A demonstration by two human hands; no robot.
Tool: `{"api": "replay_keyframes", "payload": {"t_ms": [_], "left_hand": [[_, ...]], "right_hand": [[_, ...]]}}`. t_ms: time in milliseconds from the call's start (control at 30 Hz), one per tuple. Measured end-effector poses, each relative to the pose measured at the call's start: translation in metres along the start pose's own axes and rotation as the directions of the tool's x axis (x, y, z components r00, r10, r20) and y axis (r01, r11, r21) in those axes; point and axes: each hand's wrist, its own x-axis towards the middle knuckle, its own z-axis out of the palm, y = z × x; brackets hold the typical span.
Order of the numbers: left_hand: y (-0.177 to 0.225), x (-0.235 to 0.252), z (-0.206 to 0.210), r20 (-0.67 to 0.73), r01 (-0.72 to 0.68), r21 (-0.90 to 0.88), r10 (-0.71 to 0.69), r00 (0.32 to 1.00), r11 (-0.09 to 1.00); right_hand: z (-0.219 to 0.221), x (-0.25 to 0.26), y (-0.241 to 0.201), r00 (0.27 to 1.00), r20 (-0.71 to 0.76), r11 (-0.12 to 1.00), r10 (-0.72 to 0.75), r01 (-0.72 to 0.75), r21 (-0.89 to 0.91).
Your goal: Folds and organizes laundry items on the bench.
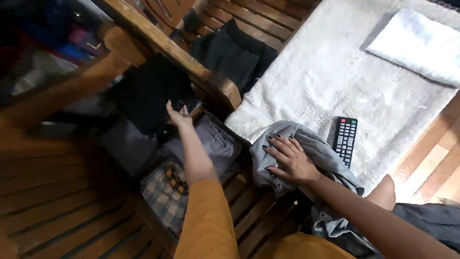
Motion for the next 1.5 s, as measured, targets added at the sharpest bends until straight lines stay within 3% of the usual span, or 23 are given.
{"api": "replay_keyframes", "payload": {"t_ms": [167,267,333,367,433,500,567,600,667,800,933,1067,1167,1267,1500], "left_hand": [[0.000,0.001,-0.023,-0.027,0.126,0.133,-0.123,0.992,0.983],[0.011,-0.061,-0.040,0.042,-0.008,0.186,0.000,0.999,0.983],[0.012,-0.130,-0.078,0.109,-0.094,0.197,0.074,0.991,0.976],[0.008,-0.162,-0.105,0.100,-0.064,0.224,0.042,0.994,0.973],[-0.012,-0.203,-0.156,-0.086,0.182,0.230,-0.166,0.982,0.956],[-0.035,-0.223,-0.188,-0.233,0.453,0.160,-0.412,0.881,0.877],[-0.050,-0.221,-0.196,-0.249,0.571,0.058,-0.542,0.803,0.819],[-0.055,-0.213,-0.193,-0.220,0.568,0.017,-0.551,0.805,0.823],[-0.059,-0.202,-0.182,-0.180,0.535,-0.026,-0.531,0.828,0.844],[-0.063,-0.205,-0.156,-0.241,0.482,-0.004,-0.469,0.850,0.876],[-0.084,-0.192,-0.168,-0.288,0.453,-0.019,-0.439,0.851,0.891],[-0.075,-0.187,-0.160,-0.223,0.454,-0.004,-0.443,0.868,0.891],[-0.043,-0.190,-0.135,-0.159,0.317,-0.014,-0.315,0.936,0.948],[0.017,-0.197,-0.116,-0.165,0.128,-0.049,-0.134,0.977,0.991],[0.143,-0.213,-0.164,0.047,-0.192,-0.038,0.194,0.980,0.981]], "right_hand": [[-0.001,0.002,0.000,1.000,-0.001,1.000,-0.012,0.012,-0.015],[-0.001,0.002,0.000,1.000,-0.013,0.999,-0.026,0.026,-0.019],[-0.001,0.003,0.001,0.999,-0.030,0.999,-0.037,0.036,-0.026],[-0.001,0.003,0.001,0.999,-0.034,0.999,-0.039,0.038,-0.032],[-0.002,0.004,0.001,0.999,-0.034,0.999,-0.036,0.034,-0.033],[-0.004,0.004,0.000,0.999,-0.029,0.999,-0.031,0.030,-0.040],[-0.006,0.005,-0.001,1.000,-0.014,0.999,-0.026,0.025,-0.039],[-0.007,0.006,0.000,1.000,-0.006,0.999,-0.023,0.023,-0.036],[-0.007,0.005,0.000,0.999,-0.004,0.999,-0.033,0.033,-0.039],[-0.006,0.006,0.003,0.999,-0.006,0.998,-0.048,0.047,-0.048],[-0.004,0.005,0.004,0.999,0.017,0.999,-0.041,0.042,-0.026],[-0.002,0.005,0.005,0.999,0.021,0.998,-0.039,0.040,-0.044],[-0.004,0.005,0.004,0.999,0.011,0.998,-0.043,0.043,-0.047],[-0.005,0.005,0.001,0.999,0.016,0.998,-0.040,0.041,-0.040],[-0.010,0.005,-0.001,0.999,0.012,0.998,-0.046,0.046,-0.041]]}}
